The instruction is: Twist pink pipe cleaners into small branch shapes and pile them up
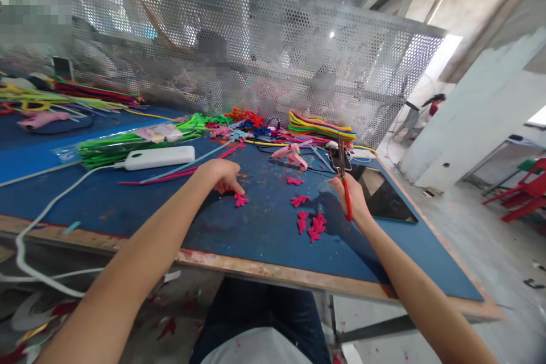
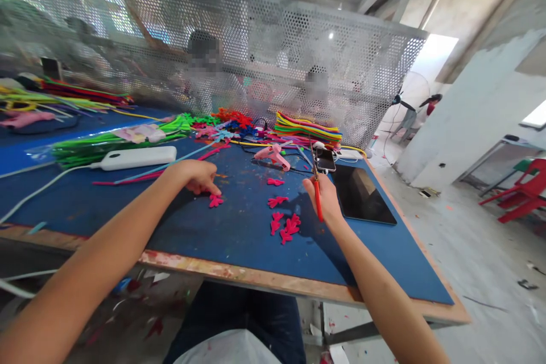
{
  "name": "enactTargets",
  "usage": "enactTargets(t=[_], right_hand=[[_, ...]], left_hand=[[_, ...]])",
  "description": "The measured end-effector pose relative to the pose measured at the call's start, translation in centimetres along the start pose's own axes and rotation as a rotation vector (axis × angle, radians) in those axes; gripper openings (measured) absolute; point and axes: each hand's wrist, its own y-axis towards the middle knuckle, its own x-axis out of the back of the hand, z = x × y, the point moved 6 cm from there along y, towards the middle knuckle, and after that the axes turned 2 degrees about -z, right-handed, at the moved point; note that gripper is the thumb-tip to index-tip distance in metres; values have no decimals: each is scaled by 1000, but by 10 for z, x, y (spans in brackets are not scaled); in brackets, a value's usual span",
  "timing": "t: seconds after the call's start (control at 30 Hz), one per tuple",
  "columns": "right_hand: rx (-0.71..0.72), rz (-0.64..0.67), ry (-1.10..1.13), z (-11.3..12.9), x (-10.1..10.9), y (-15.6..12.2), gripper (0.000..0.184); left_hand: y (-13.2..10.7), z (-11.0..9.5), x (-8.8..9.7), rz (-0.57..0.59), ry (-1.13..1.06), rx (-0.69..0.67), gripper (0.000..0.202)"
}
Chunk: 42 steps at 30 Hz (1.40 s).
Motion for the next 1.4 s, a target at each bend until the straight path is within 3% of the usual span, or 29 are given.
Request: enactTargets(t=[0.13,0.3,0.4,0.47,0.57,0.7,0.83,1.0,1.1,1.4], right_hand=[[-1,1,1,1,-1,-1,45],[-4,20,4,2,-3,-1,43],[18,35,12,5,-5,-3,40],[50,16,25,8,-5,-5,39],[110,-5,28,13,-3,-7,40],[189,76,-110,19,-8,-8,30],[219,139,-246,23,-13,-10,36],[294,199,-228,35,-18,-16,38],[299,212,-217,38,-20,-18,39],[274,247,-175,38,-23,-18,43]], left_hand=[[4,-14,-6,44,-115,-135,35],[0,-46,0,-120,-382,-366,33],[-10,-70,-2,-188,-770,-541,33],[-17,-84,-5,-237,-913,-645,32],[-26,-101,-13,-261,-973,-773,31],[-37,-120,-25,-212,-1058,-919,34],[-44,-128,-33,-235,-1101,-894,28],[-48,-124,-33,-339,-1285,-851,24],[-48,-124,-34,-309,-1365,-854,25],[-52,-128,-35,-351,-1257,-856,40]])
